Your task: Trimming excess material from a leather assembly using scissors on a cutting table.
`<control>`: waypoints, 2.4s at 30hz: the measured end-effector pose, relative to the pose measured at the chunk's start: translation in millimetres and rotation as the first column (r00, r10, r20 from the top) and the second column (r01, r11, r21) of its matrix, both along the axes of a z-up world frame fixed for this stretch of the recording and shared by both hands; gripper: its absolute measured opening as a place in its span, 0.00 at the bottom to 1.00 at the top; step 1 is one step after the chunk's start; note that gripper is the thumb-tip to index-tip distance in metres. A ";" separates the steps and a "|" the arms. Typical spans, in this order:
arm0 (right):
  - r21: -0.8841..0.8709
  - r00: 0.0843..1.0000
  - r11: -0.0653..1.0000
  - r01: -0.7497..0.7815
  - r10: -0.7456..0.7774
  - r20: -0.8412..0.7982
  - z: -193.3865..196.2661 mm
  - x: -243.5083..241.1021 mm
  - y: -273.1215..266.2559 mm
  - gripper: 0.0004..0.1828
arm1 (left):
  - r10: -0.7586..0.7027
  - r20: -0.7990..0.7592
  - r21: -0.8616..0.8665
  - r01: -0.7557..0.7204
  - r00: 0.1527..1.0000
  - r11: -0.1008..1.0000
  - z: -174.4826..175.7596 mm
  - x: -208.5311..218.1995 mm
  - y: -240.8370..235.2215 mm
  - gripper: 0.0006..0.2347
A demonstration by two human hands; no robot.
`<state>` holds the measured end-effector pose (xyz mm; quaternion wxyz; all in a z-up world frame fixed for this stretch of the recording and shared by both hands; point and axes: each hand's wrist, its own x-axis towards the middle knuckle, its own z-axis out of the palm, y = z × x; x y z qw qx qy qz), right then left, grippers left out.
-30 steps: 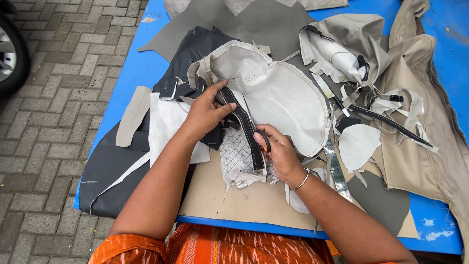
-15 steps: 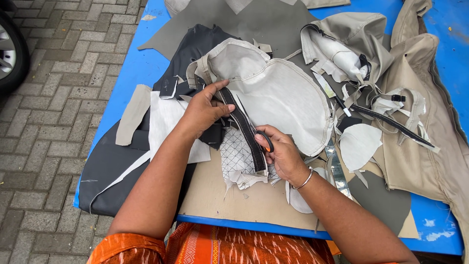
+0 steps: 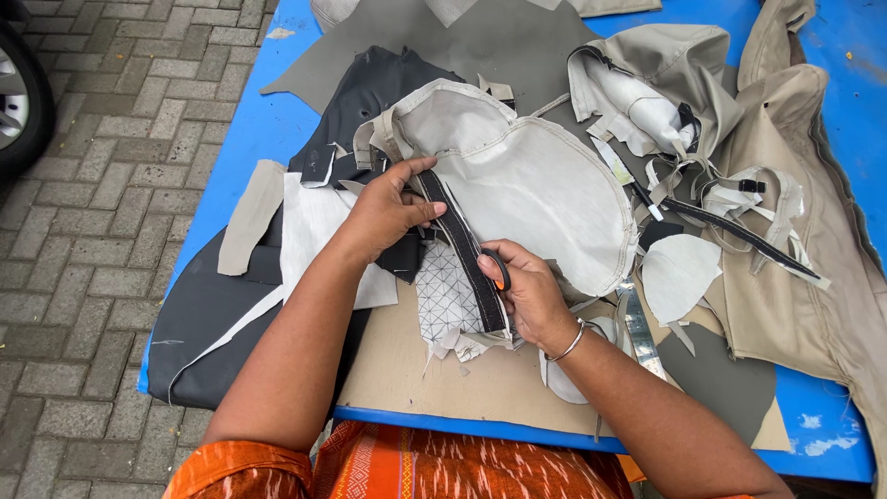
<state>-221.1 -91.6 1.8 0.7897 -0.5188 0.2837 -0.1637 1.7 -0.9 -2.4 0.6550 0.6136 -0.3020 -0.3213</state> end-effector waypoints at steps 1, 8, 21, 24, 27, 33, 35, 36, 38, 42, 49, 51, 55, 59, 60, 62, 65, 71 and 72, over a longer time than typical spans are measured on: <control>0.000 1.000 1.000 -0.002 0.002 0.000 0.4 0.5 0.7 0.13 | 0.002 0.000 0.000 -0.002 1.000 1.000 4.2 -0.6 2.7 0.30; 0.078 0.998 0.995 0.067 -0.067 0.001 4.9 9.9 2.1 0.13 | -0.066 -0.008 0.033 0.066 0.998 0.997 11.2 -7.4 2.9 0.30; 0.015 0.999 0.999 0.035 -0.034 -0.024 -24.7 6.1 -3.8 0.13 | 0.044 0.035 0.034 -0.046 0.998 0.998 -1.4 1.6 -1.7 0.19; 0.045 0.999 0.998 0.039 -0.039 -0.004 -7.9 9.3 -1.2 0.14 | -0.020 0.040 0.025 0.019 0.999 0.999 6.2 -2.0 -1.0 0.23; 0.089 0.999 0.995 0.041 -0.042 0.007 -0.1 8.6 1.4 0.14 | -0.005 0.125 -0.008 0.006 0.992 1.000 -3.1 -2.5 0.6 0.24; 0.089 0.999 0.995 0.047 -0.048 0.006 -5.1 3.2 -0.8 0.13 | 0.015 0.100 0.007 -0.016 0.995 1.000 8.1 -5.9 5.2 0.26; 0.109 0.999 0.993 0.052 -0.053 0.005 -4.2 6.6 0.1 0.14 | -0.028 0.067 0.045 0.025 0.997 0.999 14.8 -6.0 8.1 0.29; 0.130 0.998 0.990 0.058 -0.058 0.001 -3.9 7.8 0.7 0.14 | -0.070 0.031 0.083 0.068 0.997 0.994 17.7 -6.5 9.5 0.31; 0.124 0.999 0.991 0.050 -0.048 -0.016 3.9 8.3 1.7 0.14 | -0.068 0.076 0.071 0.063 0.995 0.996 5.3 -6.5 5.5 0.30; 0.059 0.998 0.998 0.028 -0.025 -0.050 -4.4 2.4 -3.8 0.15 | -0.060 0.162 0.090 0.046 0.985 0.995 20.6 -11.4 8.7 0.33; 0.131 0.998 0.990 0.044 -0.038 -0.046 0.1 7.3 -0.5 0.14 | -0.136 0.051 0.028 0.135 0.989 0.991 8.9 -10.5 4.3 0.35; 0.146 0.998 0.987 0.060 -0.062 0.008 -2.5 6.9 -0.5 0.15 | -0.125 0.078 -0.051 0.129 0.989 0.990 -7.4 -6.3 -0.7 0.35; 0.126 0.997 0.990 0.068 -0.073 0.032 -1.7 4.8 -0.1 0.14 | -0.122 0.098 -0.071 0.129 0.988 0.989 21.3 -17.2 4.7 0.37; 0.152 0.997 0.985 0.082 -0.083 0.000 -0.8 4.7 -0.4 0.15 | -0.145 0.124 -0.058 0.153 0.982 0.987 32.6 -21.8 7.3 0.39; 0.167 0.996 0.982 0.092 -0.093 -0.007 4.0 4.9 0.5 0.16 | -0.156 0.132 -0.047 0.163 0.979 0.986 33.0 -22.3 6.7 0.40; 0.147 0.996 0.986 0.081 -0.084 0.013 4.1 5.7 1.2 0.15 | -0.151 0.125 -0.051 0.158 0.981 0.986 31.3 -21.0 6.4 0.40; 0.080 0.997 0.995 0.065 -0.068 0.030 5.6 3.4 -0.3 0.14 | -0.134 0.090 -0.052 0.139 0.987 0.989 25.9 -18.6 5.9 0.41; -0.222 0.999 0.974 -0.043 0.046 0.009 -5.6 0.2 -14.4 0.15 | -0.047 0.100 -0.060 0.053 0.994 0.997 31.1 -9.6 8.6 0.40; -0.332 0.996 0.940 -0.082 0.090 0.007 -9.3 -1.5 -19.1 0.14 | -0.006 0.122 -0.060 0.013 0.993 0.998 35.6 -7.1 10.4 0.39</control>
